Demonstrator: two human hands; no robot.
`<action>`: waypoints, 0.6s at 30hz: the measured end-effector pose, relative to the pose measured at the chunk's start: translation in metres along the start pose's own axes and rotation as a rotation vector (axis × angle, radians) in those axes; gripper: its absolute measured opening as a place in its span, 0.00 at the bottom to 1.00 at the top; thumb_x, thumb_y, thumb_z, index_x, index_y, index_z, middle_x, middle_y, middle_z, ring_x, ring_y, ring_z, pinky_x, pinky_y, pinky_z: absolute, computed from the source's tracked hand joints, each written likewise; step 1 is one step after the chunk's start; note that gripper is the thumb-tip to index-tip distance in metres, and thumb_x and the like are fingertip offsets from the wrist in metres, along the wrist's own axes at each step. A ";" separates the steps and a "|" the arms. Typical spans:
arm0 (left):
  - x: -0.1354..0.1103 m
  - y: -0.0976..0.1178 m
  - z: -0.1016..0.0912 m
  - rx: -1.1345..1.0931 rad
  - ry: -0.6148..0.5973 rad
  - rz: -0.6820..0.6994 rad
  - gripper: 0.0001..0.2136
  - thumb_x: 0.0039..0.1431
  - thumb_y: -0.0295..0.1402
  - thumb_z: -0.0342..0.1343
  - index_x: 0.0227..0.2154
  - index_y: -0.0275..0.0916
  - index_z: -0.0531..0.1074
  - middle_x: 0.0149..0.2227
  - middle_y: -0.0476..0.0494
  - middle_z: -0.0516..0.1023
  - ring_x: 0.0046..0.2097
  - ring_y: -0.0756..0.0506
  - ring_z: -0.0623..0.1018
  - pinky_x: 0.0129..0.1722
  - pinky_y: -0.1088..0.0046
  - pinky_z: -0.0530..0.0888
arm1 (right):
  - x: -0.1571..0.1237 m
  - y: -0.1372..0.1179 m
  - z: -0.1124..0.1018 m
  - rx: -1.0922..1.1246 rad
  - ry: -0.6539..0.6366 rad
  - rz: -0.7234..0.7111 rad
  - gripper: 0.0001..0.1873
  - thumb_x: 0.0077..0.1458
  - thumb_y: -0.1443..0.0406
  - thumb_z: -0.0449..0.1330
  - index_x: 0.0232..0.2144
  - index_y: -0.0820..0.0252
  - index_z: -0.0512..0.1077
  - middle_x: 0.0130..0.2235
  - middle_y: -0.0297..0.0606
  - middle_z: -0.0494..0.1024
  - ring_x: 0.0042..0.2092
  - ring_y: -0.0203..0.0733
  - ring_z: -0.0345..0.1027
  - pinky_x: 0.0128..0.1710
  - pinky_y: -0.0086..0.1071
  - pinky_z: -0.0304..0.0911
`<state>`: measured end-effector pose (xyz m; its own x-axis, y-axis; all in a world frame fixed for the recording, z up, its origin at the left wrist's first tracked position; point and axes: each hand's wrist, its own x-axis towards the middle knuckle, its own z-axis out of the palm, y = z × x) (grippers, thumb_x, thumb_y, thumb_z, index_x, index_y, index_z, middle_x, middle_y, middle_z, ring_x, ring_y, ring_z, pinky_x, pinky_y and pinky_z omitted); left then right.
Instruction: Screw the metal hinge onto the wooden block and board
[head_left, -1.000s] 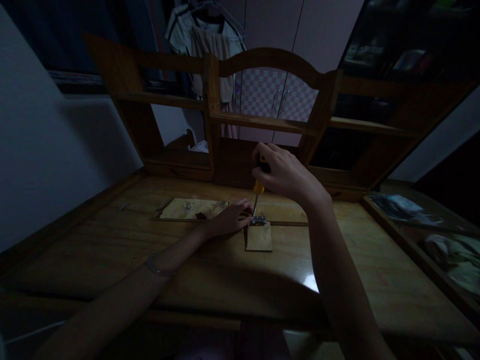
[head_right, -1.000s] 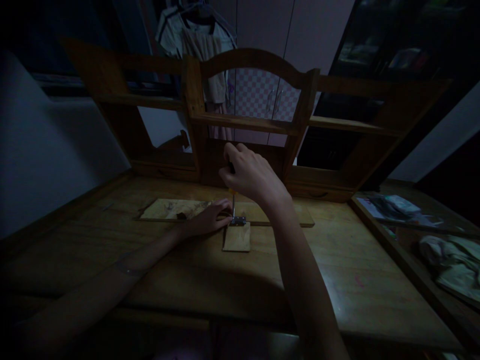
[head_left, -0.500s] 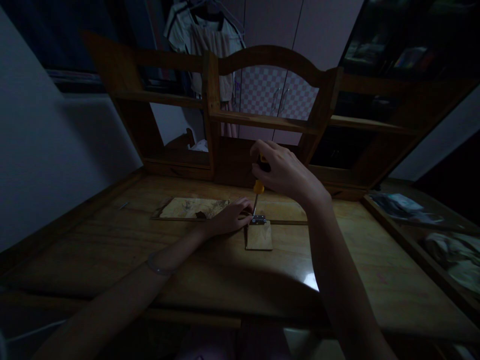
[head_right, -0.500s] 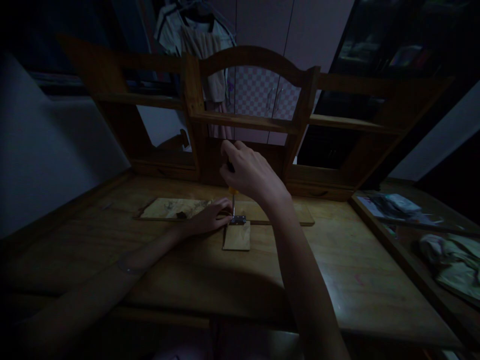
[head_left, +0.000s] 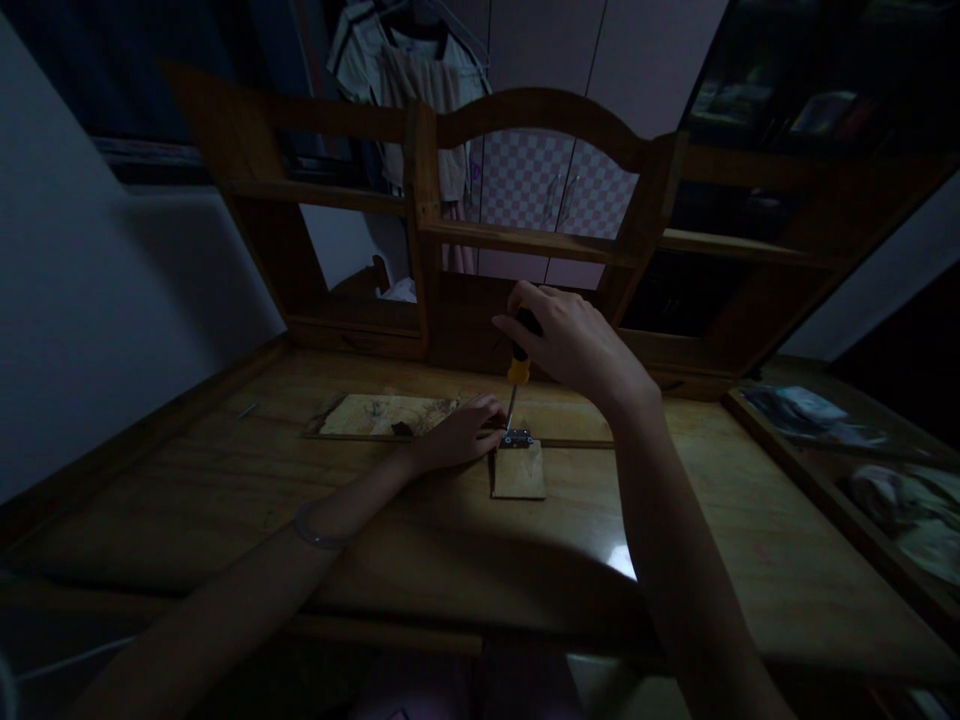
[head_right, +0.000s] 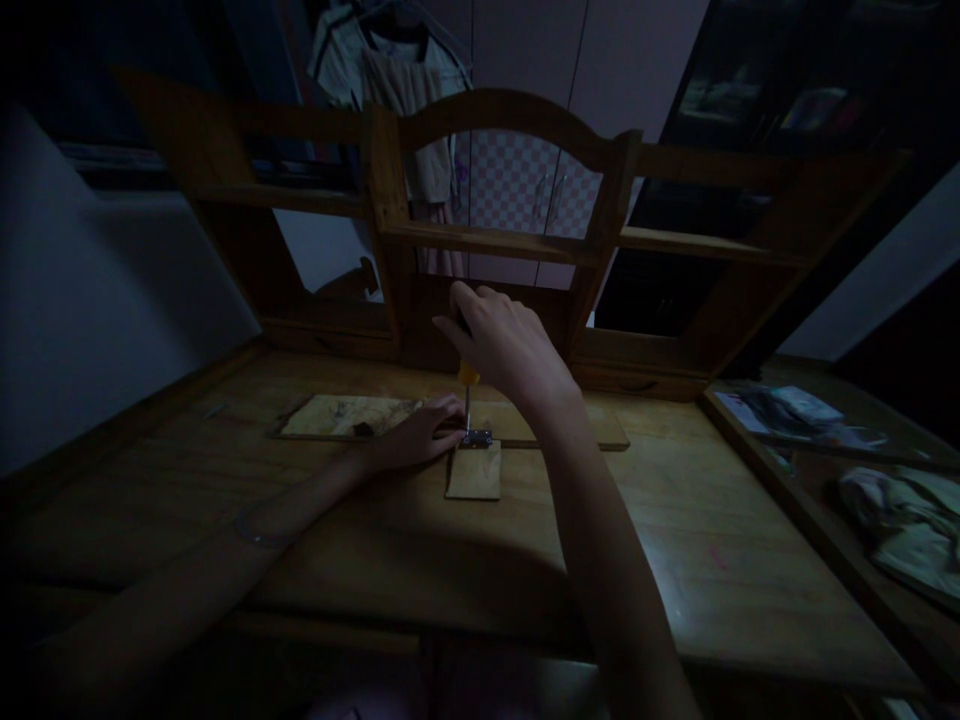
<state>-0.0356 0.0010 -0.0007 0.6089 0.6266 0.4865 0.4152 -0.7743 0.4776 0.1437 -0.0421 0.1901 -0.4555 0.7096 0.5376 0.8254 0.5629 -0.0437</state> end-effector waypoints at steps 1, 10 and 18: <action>0.000 -0.001 0.001 0.003 0.000 0.007 0.06 0.64 0.29 0.58 0.43 0.39 0.70 0.44 0.43 0.74 0.46 0.43 0.76 0.50 0.64 0.73 | 0.000 0.000 0.000 0.005 0.003 -0.001 0.11 0.69 0.60 0.51 0.47 0.58 0.69 0.44 0.44 0.78 0.43 0.48 0.72 0.42 0.37 0.59; 0.000 -0.003 0.003 -0.002 0.018 0.045 0.07 0.65 0.28 0.58 0.45 0.39 0.74 0.47 0.41 0.77 0.52 0.42 0.77 0.56 0.62 0.74 | 0.000 -0.002 -0.002 0.054 -0.008 -0.006 0.11 0.68 0.60 0.50 0.47 0.57 0.68 0.47 0.45 0.77 0.47 0.51 0.72 0.45 0.39 0.60; 0.000 -0.007 0.004 0.008 0.057 0.059 0.08 0.65 0.29 0.61 0.46 0.38 0.75 0.46 0.41 0.79 0.49 0.42 0.79 0.50 0.64 0.75 | 0.001 0.000 0.000 0.014 0.026 -0.034 0.10 0.66 0.64 0.51 0.47 0.58 0.68 0.45 0.44 0.78 0.44 0.49 0.72 0.44 0.37 0.59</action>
<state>-0.0361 0.0059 -0.0066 0.5928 0.5838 0.5548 0.3855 -0.8105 0.4410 0.1429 -0.0414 0.1903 -0.4743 0.6790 0.5604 0.8046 0.5927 -0.0372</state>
